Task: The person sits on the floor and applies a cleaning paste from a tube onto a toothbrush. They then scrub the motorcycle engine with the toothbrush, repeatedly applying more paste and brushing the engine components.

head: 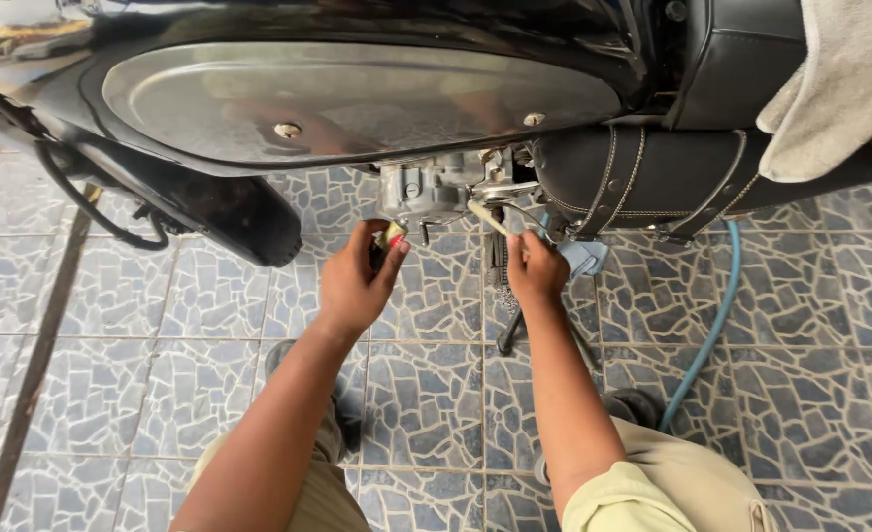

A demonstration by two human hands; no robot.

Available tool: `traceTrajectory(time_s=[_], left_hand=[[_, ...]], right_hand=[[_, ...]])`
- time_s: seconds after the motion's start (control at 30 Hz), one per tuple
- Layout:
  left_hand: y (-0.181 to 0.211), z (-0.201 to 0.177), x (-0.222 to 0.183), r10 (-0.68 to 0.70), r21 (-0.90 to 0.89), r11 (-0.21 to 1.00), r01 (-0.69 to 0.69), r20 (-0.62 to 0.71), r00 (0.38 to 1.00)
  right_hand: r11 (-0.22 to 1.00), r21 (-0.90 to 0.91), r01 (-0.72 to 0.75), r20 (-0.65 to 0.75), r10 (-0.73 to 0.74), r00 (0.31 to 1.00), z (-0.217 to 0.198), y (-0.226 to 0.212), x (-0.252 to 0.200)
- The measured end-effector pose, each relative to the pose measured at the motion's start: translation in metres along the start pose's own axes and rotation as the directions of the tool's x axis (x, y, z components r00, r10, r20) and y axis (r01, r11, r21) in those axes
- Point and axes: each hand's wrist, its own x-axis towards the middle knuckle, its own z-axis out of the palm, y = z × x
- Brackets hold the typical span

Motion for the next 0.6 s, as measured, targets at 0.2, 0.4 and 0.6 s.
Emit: traceTrajectory(time_s=[0.2, 0.4, 0.6], left_hand=[[-0.009, -0.005, 0.010, 0.045, 0.171, 0.985, -0.032, -0.075, 0.996], [0.005, -0.014, 0.006, 0.015, 0.088, 0.996, -0.009, -0.060, 0.998], [0.005, -0.019, 0.002, 0.032, 0.040, 0.999, -0.031, -0.022, 0.999]], right_hand=[[0.993, 0.113, -0.031, -0.054, 0.037, 0.998, -0.036, -0.030, 0.022], [0.936, 0.352, 0.003, 0.267, -0.103, 0.958, -0.062, -0.075, 0.018], [0.592, 0.667, -0.452, 0.623, -0.110, 0.775, -0.062, -0.078, 0.013]])
